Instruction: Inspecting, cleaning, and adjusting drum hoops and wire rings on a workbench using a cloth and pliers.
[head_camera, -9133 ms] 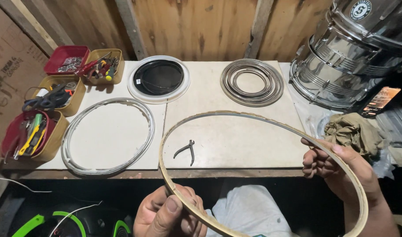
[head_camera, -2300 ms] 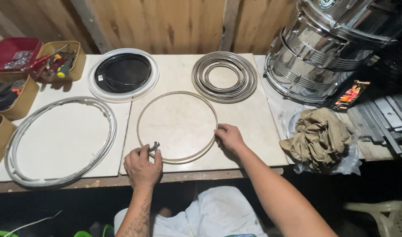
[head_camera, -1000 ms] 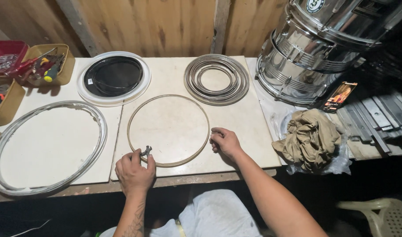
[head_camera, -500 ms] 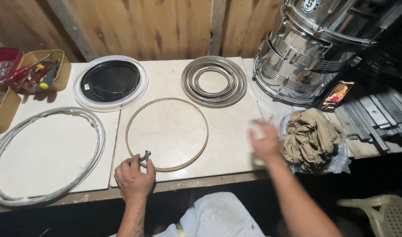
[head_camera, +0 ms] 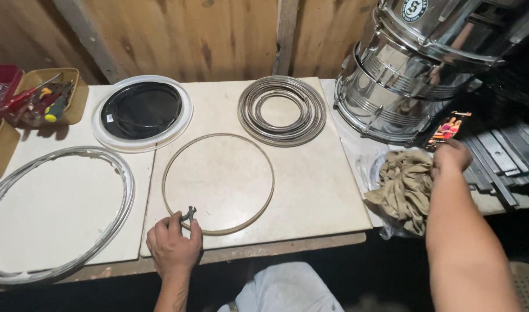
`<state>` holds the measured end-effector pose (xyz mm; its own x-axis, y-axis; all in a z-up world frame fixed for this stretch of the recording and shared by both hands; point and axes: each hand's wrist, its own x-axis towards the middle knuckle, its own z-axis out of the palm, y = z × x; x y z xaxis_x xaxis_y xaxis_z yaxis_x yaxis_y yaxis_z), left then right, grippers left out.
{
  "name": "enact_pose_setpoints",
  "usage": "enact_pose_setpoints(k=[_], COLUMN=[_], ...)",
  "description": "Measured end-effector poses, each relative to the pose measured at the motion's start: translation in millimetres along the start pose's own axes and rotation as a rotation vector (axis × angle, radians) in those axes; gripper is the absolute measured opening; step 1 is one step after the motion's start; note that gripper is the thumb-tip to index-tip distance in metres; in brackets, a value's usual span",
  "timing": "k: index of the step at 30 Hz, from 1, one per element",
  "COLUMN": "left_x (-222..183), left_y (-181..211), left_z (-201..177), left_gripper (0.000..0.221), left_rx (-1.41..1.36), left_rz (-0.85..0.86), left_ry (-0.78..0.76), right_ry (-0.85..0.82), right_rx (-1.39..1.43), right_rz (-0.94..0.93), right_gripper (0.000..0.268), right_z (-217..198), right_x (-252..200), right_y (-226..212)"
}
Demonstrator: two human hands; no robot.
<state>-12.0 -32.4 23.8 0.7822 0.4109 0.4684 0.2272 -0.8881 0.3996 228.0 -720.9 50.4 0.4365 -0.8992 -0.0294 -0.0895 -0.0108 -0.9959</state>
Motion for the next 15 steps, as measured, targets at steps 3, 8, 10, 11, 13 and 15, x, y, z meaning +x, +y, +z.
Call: enact_pose_setpoints(k=[3,8,10,11,13,15], left_x=[3,5,5,5,4,1], left_y=[2,4,5,4,3,2], left_z=[-3,-1,0,2,6,12], left_gripper=[0.046,0.042,0.039,0.038,0.038,0.040], left_rx=[0.028,0.034,0.037,0.047,0.055,0.089], left_rz=[0.030,0.019,0.049,0.075,0.103,0.029], left_ry=[-0.022,-0.008,0.039,0.058,0.068,0.088], right_ry=[0.128,0.115,0.111,0.087,0.067,0.021], right_rx=[-0.541,-0.448,-0.413,-0.362,-0.318,-0.500], right_rz=[-0.381,-0.323,-0.226,-0.211,-0.195,-0.299], right_gripper=[0.037,0.042,0.046,0.052,0.059,0.063], right_z=[5,5,4,4,0,-1], right_x=[118,99,96,97,95,88], right_y=[72,74,76,77,75,65])
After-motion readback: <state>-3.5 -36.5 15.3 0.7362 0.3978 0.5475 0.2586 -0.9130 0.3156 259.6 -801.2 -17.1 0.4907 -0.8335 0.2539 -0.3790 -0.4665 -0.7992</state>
